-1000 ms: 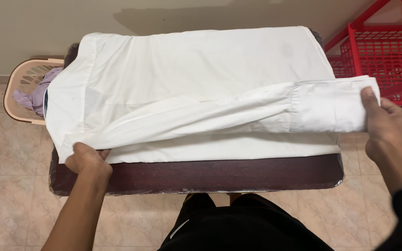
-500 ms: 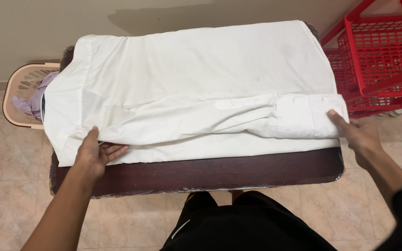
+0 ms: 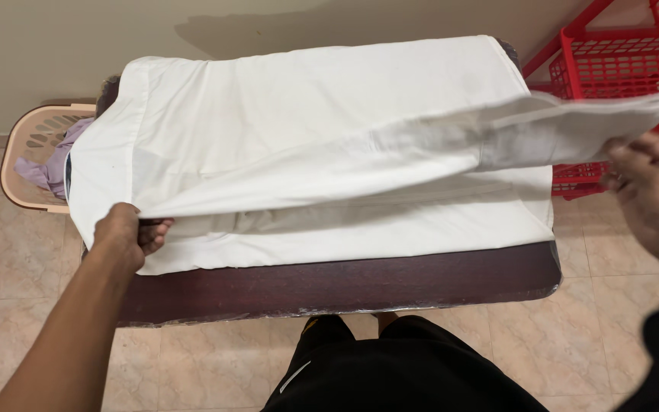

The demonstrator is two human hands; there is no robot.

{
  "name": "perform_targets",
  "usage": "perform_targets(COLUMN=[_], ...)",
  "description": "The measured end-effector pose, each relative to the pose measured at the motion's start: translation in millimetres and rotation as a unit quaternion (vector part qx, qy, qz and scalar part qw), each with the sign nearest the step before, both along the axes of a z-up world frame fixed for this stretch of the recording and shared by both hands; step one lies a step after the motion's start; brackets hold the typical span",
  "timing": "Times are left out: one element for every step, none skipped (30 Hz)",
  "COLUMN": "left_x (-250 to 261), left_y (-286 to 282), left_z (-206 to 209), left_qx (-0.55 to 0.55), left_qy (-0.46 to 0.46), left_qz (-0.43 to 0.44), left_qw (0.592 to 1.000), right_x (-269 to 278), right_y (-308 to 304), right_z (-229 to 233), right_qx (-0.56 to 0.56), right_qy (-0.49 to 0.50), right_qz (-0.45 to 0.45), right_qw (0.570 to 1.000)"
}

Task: The person folds a white long-sleeved shirt on a table, smoothing the fabric, aligning the sleeves, and folding it into a compact rectangle. The folded shirt is then placed on a stack of other folded clothes.

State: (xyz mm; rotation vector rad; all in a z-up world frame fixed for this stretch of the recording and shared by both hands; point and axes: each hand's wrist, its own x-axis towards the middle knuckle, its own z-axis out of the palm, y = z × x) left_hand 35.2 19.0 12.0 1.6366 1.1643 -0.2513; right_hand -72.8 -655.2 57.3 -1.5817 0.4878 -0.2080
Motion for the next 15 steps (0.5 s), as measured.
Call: perform_targets(left_x=[-4, -7, -11, -14, -16, -17, -20, -23, -23, -25, -29, -33, -38, -43, -51], left_y=[0, -1, -1, -1, 0, 0, 1, 2, 2, 1, 1, 0, -3, -6, -12], left_z=[-3, -5, -7, -9, -11, -12, -14, -17, -18, -20, -22, -24, -25, -25, -23], left_qx=[-0.003, -0.005, -0.004, -0.003, -0.002, 0.004, 0.01, 0.017, 0.018, 0.019, 0.02, 0.047, 0.074, 0.101, 0.22], left_qy=[0.005, 0.01, 0.005, 0.0, -0.006, -0.019, -0.03, -0.041, -0.044, -0.046, -0.047, -0.033, -0.02, -0.007, -0.015], left_qz=[-0.015, -0.03, -0.03, -0.03, -0.029, -0.008, 0.012, 0.033, 0.045, 0.057, 0.069, 0.059, 0.048, 0.038, 0.018], left_qw=[1.0, 0.999, 1.0, 1.0, 1.0, 1.0, 0.999, 0.998, 0.998, 0.997, 0.996, 0.997, 0.996, 0.994, 0.975], right_x=[-4, -7, -9, -12, -14, -14, -16, -16, -17, -18, -19, -19, -21, -21, -23], right_y=[1, 2, 4, 5, 4, 3, 2, 2, 1, 1, 2, 6, 8, 10, 14], right_z=[-4, -9, -16, -21, -24, -26, -28, -29, -31, -32, -35, -40, -43, -46, -51], right_qx=[0.003, -0.027, -0.056, -0.085, -0.07, -0.054, -0.039, -0.017, 0.004, 0.026, 0.022, 0.018, 0.014, -0.011, -0.034], right_qy=[0.031, 0.078, 0.126, 0.174, 0.157, 0.14, 0.125, 0.107, 0.087, 0.067, 0.084, 0.101, 0.117, 0.142, 0.167], right_qz=[-0.009, -0.021, -0.031, -0.042, -0.041, -0.041, -0.041, -0.037, -0.035, -0.033, -0.034, -0.035, -0.036, -0.039, -0.044], right_qw=[0.999, 0.996, 0.99, 0.98, 0.984, 0.988, 0.991, 0.993, 0.996, 0.997, 0.996, 0.994, 0.992, 0.989, 0.984])
